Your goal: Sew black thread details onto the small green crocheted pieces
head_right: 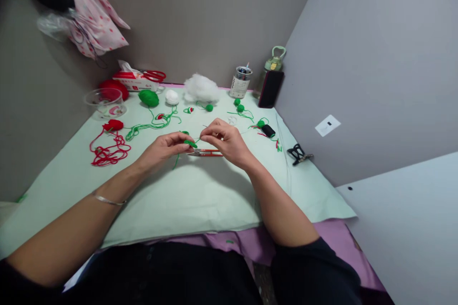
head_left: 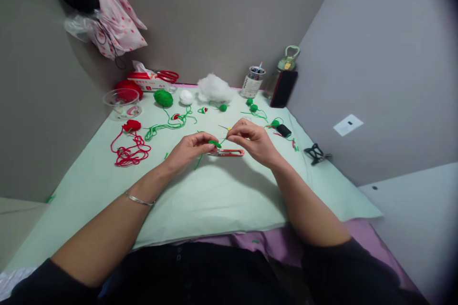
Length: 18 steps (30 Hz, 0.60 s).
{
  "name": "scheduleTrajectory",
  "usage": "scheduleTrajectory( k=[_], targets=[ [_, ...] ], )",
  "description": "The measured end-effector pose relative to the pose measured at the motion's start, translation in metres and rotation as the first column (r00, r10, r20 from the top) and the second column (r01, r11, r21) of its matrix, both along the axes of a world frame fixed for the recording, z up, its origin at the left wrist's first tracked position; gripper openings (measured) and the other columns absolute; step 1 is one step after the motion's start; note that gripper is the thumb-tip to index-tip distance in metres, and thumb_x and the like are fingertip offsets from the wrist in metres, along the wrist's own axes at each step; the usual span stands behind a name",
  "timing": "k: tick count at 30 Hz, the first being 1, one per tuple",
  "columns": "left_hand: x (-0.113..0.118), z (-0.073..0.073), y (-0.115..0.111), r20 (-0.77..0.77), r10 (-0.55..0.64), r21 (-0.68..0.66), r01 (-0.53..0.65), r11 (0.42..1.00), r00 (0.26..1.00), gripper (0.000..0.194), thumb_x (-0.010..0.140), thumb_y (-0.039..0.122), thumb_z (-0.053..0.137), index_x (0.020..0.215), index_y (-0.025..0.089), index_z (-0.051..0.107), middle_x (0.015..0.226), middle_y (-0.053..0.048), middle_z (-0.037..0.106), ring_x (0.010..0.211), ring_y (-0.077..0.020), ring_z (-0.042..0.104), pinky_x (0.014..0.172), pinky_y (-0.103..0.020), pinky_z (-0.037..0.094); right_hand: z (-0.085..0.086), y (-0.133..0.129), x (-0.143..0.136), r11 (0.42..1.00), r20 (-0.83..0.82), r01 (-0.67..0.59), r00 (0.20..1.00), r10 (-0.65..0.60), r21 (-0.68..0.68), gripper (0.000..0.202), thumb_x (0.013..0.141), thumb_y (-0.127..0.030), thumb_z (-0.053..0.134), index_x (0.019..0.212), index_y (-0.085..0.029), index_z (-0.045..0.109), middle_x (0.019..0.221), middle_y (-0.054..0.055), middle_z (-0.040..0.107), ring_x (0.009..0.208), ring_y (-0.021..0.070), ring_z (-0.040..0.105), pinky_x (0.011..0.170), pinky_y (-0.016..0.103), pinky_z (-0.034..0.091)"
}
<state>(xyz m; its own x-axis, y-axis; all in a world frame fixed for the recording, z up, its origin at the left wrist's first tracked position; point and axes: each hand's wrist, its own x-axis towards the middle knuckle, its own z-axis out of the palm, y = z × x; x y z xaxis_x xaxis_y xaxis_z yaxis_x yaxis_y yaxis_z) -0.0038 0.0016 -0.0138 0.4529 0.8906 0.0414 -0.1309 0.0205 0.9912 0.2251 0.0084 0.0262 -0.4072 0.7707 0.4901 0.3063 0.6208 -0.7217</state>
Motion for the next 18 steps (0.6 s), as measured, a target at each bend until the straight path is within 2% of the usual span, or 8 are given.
scheduleTrajectory(
  k=[6,12,18],
  targets=[
    [-0.0003,-0.0012,0.0020,0.006,-0.006,0.021,0.006,1.000,1.000,0.025,0.084,0.035,0.074,0.102,0.018,0.072,0.095,-0.004,0.073,0.093,-0.0197,0.069,0.096,-0.036,0.047,-0.0035,0.0018,0.0036,0.987,0.192,0.003,0.981,-0.034,0.159,0.014,0.095,-0.023,0.061,0.092,-0.022,0.074,0.083,0.003,0.059,0.075,0.0146,0.057,0.068,0.029,0.044],
    [-0.0008,-0.0008,0.0014,-0.007,-0.003,0.029,0.004,1.000,1.000,0.023,0.085,0.035,0.072,0.101,0.019,0.072,0.093,-0.004,0.073,0.093,-0.0202,0.069,0.095,-0.036,0.047,-0.0030,0.0018,0.0065,0.981,0.266,0.001,0.963,-0.053,0.194,0.014,0.094,-0.017,0.061,0.092,-0.022,0.074,0.084,0.002,0.057,0.074,0.0139,0.058,0.068,0.027,0.045],
    [-0.0009,0.0007,0.0006,-0.008,-0.029,0.022,0.029,0.999,1.000,0.024,0.086,0.035,0.071,0.103,0.018,0.071,0.096,-0.006,0.074,0.094,-0.0214,0.070,0.097,-0.037,0.047,-0.0039,0.0020,0.0074,0.976,0.286,0.005,0.956,-0.069,0.218,0.016,0.096,-0.020,0.058,0.092,-0.023,0.073,0.085,0.003,0.058,0.074,0.0142,0.057,0.068,0.027,0.045]
  ],
)
